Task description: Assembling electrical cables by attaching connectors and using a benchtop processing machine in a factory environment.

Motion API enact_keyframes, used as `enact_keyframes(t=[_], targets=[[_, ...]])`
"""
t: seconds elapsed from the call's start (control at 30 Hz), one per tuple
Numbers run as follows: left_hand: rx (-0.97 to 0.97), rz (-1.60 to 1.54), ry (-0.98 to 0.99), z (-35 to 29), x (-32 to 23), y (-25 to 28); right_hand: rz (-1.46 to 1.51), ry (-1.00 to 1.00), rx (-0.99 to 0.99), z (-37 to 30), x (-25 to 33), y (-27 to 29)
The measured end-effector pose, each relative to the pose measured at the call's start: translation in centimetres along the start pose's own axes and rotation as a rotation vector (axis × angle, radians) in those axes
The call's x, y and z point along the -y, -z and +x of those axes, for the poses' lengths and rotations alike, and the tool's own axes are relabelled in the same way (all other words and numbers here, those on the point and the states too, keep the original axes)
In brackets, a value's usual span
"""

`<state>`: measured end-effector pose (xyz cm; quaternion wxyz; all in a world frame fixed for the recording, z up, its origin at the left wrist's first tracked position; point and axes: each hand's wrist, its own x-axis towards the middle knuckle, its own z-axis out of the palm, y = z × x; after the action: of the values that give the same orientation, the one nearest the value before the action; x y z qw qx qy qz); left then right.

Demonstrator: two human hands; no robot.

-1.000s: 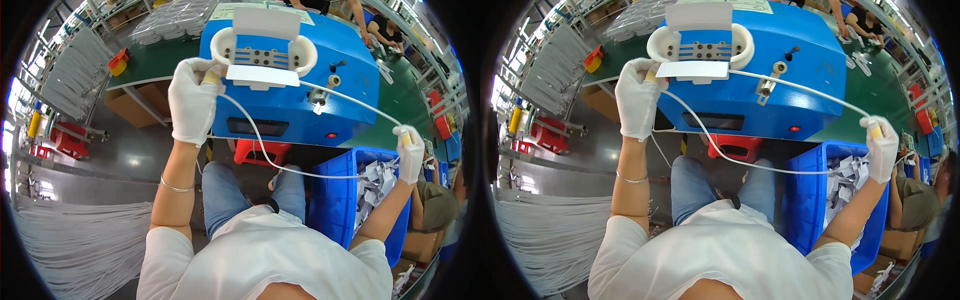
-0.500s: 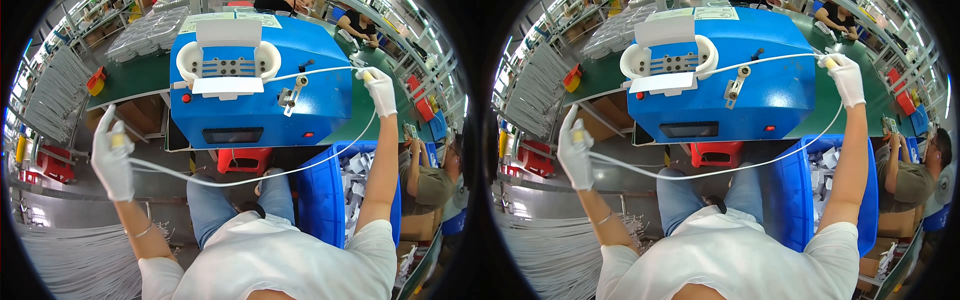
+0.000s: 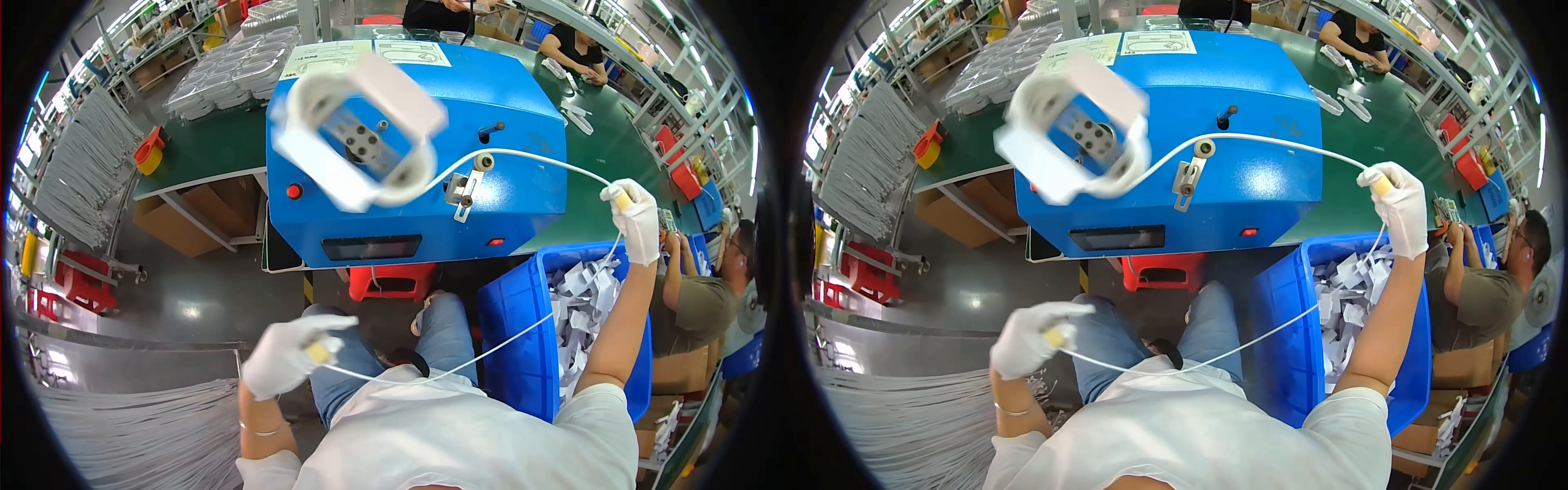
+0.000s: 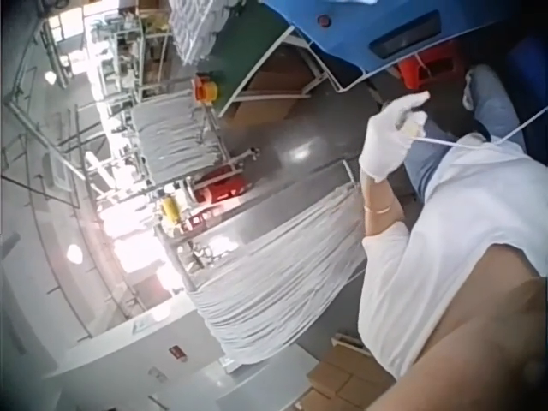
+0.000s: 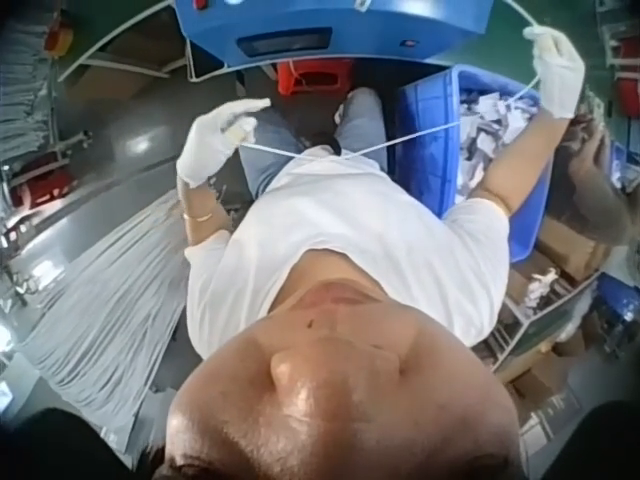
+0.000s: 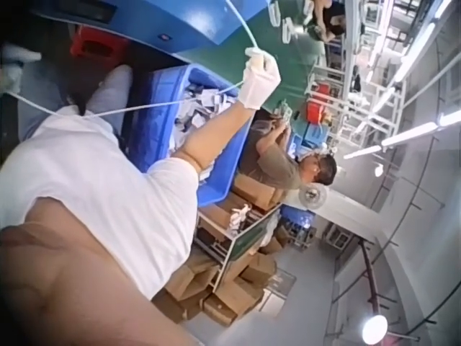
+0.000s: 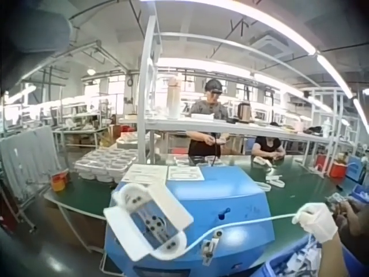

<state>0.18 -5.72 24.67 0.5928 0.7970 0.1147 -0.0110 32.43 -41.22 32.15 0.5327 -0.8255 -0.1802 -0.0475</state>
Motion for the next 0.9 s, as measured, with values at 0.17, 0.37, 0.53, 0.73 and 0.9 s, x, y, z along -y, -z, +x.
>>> enact_keyframes(t=[0.17, 0.37, 0.53, 0.73, 0.9], targets=[[0.237, -0.079, -0.006, 2.7, 2.5, -4.5, 0.014, -0.017, 0.057, -1.0, 0.8, -1.3], [0.406, -0.379, 0.141, 4.3, 5.4, -8.6, 0.244, -0.028, 0.182, -1.1, 1.4, -2.4], [0.296, -0.292, 0.131, 5.4, 8.1, -10.3, 0.124, -0.053, 0.315, -1.6, 5.1, -6.2], [0.113, 0.202, 0.234, 5.0, 16.1, -9.1, 0.184, -0.022, 0.344, -1.4, 5.8, -7.2], [0.129, 0.131, 0.295, 4.3, 16.4, -9.7, 0.174, -0.105, 0.31, -2.0, 4.6, -6.2]])
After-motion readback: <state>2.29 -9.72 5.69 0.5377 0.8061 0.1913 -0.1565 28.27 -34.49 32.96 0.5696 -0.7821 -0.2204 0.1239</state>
